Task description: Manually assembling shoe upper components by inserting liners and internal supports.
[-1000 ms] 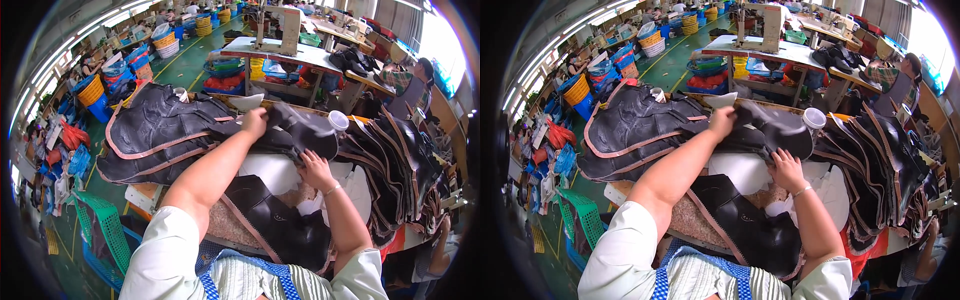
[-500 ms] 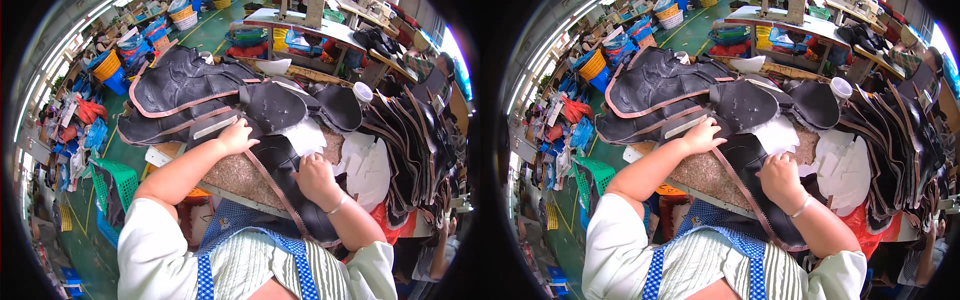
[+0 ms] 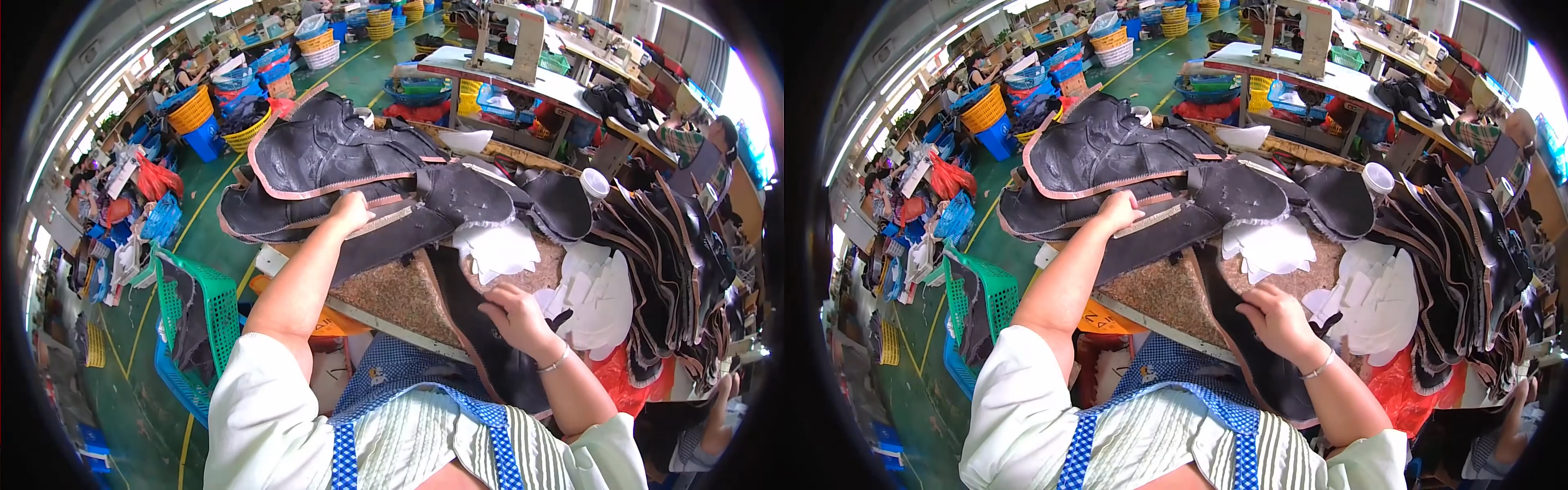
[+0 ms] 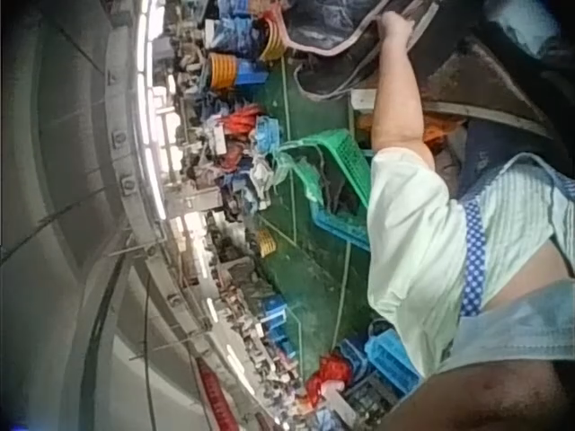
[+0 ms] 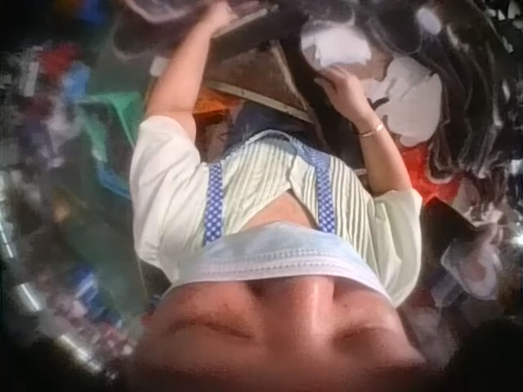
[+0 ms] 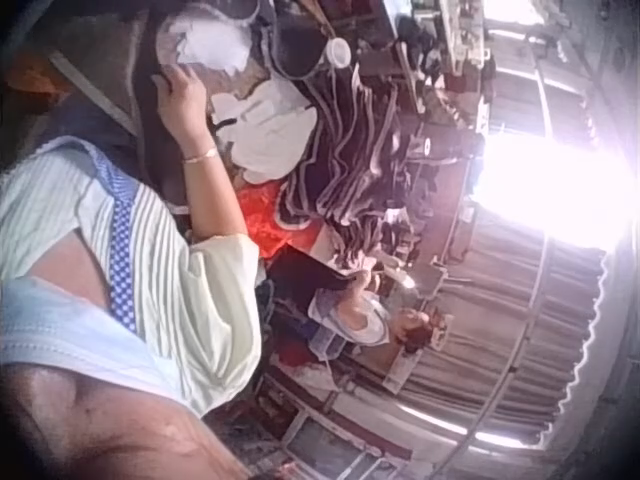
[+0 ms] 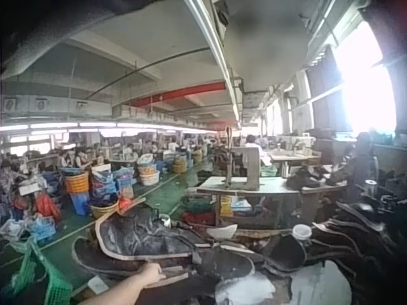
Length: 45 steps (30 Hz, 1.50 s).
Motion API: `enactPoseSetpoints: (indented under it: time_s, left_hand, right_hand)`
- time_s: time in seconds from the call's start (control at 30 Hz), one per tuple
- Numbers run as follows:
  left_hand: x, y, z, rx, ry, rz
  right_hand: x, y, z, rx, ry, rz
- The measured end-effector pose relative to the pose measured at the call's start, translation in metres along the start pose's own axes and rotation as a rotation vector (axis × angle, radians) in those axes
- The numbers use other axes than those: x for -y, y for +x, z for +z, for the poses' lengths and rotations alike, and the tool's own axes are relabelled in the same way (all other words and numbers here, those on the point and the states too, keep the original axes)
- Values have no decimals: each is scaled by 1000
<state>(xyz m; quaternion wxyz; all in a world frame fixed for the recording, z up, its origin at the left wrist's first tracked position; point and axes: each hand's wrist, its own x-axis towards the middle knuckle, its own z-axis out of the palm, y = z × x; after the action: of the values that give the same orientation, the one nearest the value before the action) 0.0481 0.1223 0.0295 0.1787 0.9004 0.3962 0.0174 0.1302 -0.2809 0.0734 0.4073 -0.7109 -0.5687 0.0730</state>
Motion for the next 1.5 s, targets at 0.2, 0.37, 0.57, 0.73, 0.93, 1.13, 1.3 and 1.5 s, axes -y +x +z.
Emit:
enactPoseSetpoints:
  time_s: [0.2, 0.37, 0.57, 0.73, 0.93, 1.13, 1.3, 1.5]
  left_hand:
    - [-78, -69, -64, -211, -65, 573]
    - [-137, -154, -111, 199, -234, 916]
    - [-137, -196, -130, 465, -220, 1033]
    - [-132, -210, -128, 539, -429, 965]
    - [-131, -227, -128, 445, -455, 848]
    - [-129, -234, -122, 296, -398, 928]
    - [-128, -238, -118, 226, -353, 974]
    - [-127, -239, -114, 188, -459, 1010]
  right_hand:
    - [55, 22, -39, 427, 88, -303]
    - [79, 42, -54, 291, 46, -280]
    - [92, 33, -57, 56, 154, -183]
    - [91, 25, -52, 74, 215, -95]
    - [101, 15, -49, -38, 146, -36]
    - [101, 12, -45, -78, 103, -92]
    - [103, 11, -45, -81, 51, -117]
    - [118, 10, -48, -111, 46, -55]
